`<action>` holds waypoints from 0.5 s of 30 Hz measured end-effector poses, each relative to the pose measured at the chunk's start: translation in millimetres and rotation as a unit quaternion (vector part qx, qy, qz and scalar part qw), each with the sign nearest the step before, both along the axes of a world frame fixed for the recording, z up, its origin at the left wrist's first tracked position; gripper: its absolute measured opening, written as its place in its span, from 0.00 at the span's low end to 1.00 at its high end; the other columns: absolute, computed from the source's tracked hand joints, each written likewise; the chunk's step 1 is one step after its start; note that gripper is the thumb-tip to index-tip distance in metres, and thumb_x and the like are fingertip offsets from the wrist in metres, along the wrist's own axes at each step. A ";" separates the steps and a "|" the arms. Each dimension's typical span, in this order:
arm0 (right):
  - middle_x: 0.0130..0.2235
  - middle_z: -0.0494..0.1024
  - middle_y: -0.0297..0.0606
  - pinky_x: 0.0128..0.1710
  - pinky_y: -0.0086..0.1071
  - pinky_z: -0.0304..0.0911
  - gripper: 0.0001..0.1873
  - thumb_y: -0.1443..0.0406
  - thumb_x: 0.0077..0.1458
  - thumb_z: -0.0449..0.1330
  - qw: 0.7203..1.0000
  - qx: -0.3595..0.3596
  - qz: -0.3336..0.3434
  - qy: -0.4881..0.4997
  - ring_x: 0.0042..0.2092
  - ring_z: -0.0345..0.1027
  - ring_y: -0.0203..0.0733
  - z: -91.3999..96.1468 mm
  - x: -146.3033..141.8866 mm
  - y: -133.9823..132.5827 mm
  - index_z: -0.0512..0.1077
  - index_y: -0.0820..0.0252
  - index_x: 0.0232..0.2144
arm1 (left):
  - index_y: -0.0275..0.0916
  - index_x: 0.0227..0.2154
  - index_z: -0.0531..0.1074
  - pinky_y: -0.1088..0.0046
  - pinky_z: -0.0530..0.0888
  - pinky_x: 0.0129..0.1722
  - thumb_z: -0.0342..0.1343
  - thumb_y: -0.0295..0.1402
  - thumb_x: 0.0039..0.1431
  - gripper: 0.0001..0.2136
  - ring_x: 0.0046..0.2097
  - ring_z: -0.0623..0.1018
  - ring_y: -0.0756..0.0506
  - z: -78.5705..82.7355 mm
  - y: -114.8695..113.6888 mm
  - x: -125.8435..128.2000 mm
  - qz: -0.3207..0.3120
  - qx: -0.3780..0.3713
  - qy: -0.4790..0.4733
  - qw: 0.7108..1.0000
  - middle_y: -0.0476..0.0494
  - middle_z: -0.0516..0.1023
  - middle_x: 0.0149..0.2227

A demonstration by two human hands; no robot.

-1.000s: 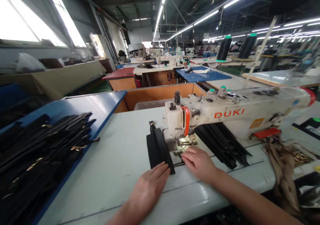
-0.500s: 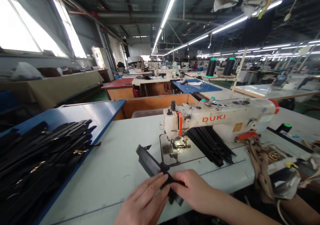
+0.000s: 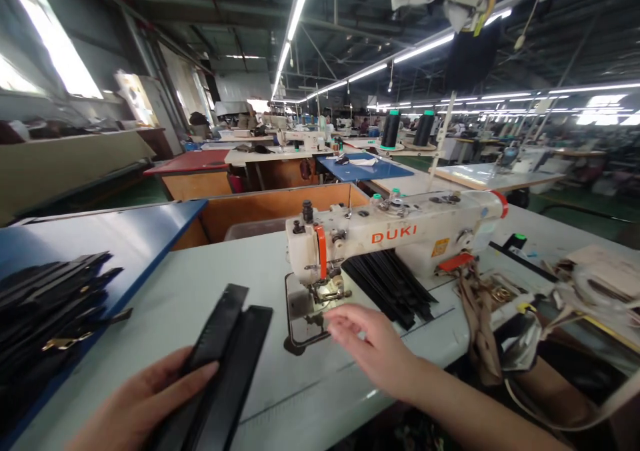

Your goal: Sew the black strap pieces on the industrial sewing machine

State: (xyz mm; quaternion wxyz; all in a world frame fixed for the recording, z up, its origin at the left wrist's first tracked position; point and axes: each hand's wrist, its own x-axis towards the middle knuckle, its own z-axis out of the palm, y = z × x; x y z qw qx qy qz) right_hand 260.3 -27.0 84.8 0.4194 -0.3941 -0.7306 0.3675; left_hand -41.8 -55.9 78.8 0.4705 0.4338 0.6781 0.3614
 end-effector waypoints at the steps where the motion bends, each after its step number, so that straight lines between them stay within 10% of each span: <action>1: 0.37 0.77 0.38 0.40 0.30 0.66 0.11 0.62 0.61 0.53 0.998 0.039 -0.039 -0.033 0.38 0.71 0.38 -7.0 10.4 7.1 0.73 0.59 0.40 | 0.47 0.30 0.77 0.60 0.76 0.23 0.62 0.58 0.35 0.23 0.23 0.78 0.38 -2.2 8.7 -5.2 0.031 -0.057 -0.090 0.994 0.51 0.80 0.23; 8: 0.43 0.76 0.49 0.50 0.47 0.60 0.14 0.63 0.55 0.53 0.928 0.086 -0.315 -0.180 0.46 0.69 0.51 -45.8 122.1 54.3 0.73 0.62 0.40 | 0.41 0.19 0.74 0.58 0.78 0.20 0.66 0.40 0.31 0.11 0.22 0.79 0.37 -18.1 62.9 -0.1 0.086 -0.011 -0.111 0.990 0.48 0.78 0.19; 15: 0.36 0.80 0.44 0.40 0.40 0.65 0.12 0.62 0.51 0.54 0.910 0.015 -0.348 -0.227 0.37 0.73 0.49 -68.4 162.7 59.4 0.76 0.60 0.33 | 0.38 0.37 0.67 0.63 0.79 0.32 0.57 0.35 0.46 0.14 0.36 0.82 0.38 -36.7 100.2 12.9 0.146 0.088 0.070 0.983 0.46 0.81 0.30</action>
